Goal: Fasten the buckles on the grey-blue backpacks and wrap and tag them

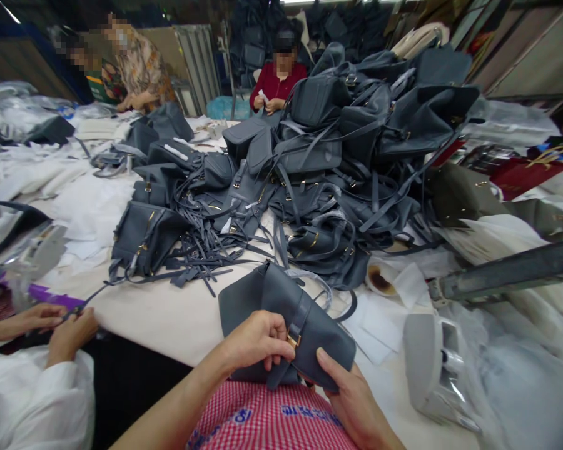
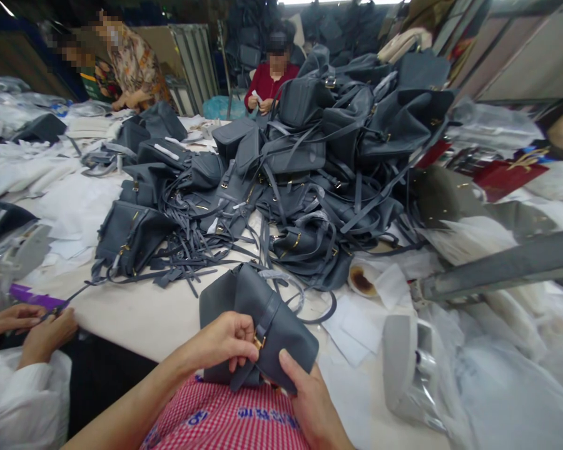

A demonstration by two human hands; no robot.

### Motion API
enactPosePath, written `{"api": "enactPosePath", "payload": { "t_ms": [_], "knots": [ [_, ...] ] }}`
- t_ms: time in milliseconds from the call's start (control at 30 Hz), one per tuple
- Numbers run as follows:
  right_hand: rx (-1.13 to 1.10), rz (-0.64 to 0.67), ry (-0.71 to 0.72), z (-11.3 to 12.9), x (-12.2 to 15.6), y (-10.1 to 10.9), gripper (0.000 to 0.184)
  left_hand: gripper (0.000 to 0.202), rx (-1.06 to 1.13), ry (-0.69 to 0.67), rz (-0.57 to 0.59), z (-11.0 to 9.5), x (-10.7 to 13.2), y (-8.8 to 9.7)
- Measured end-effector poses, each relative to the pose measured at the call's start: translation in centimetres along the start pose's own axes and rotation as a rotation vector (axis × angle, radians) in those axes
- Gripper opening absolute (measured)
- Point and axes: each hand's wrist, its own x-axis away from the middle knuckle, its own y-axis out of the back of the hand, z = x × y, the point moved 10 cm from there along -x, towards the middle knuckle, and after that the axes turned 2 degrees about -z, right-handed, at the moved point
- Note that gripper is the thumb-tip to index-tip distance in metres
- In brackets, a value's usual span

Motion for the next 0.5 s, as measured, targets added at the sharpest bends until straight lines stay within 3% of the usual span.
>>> {"api": "enactPosePath", "payload": {
  "t_ms": [100,233,500],
  "knots": [
    [0.036,-0.022,0.019,-0.1,-0.1,0.5,0.046,0.018,-0.013,0.008,0.018,-0.1,0.0,-0.2],
    [0.107,-0.1,0.053,0.2,-0.1,1.5,0.043,0.006,-0.225,0.022,-0.039,-0.9,0.8,-0.1],
    [0.225,-0.14,0.066,1.1,0.3,1.5,0.042,0.009,-0.693,-0.203,-0.287,-4.2,1.9,-0.1]
  ]
}}
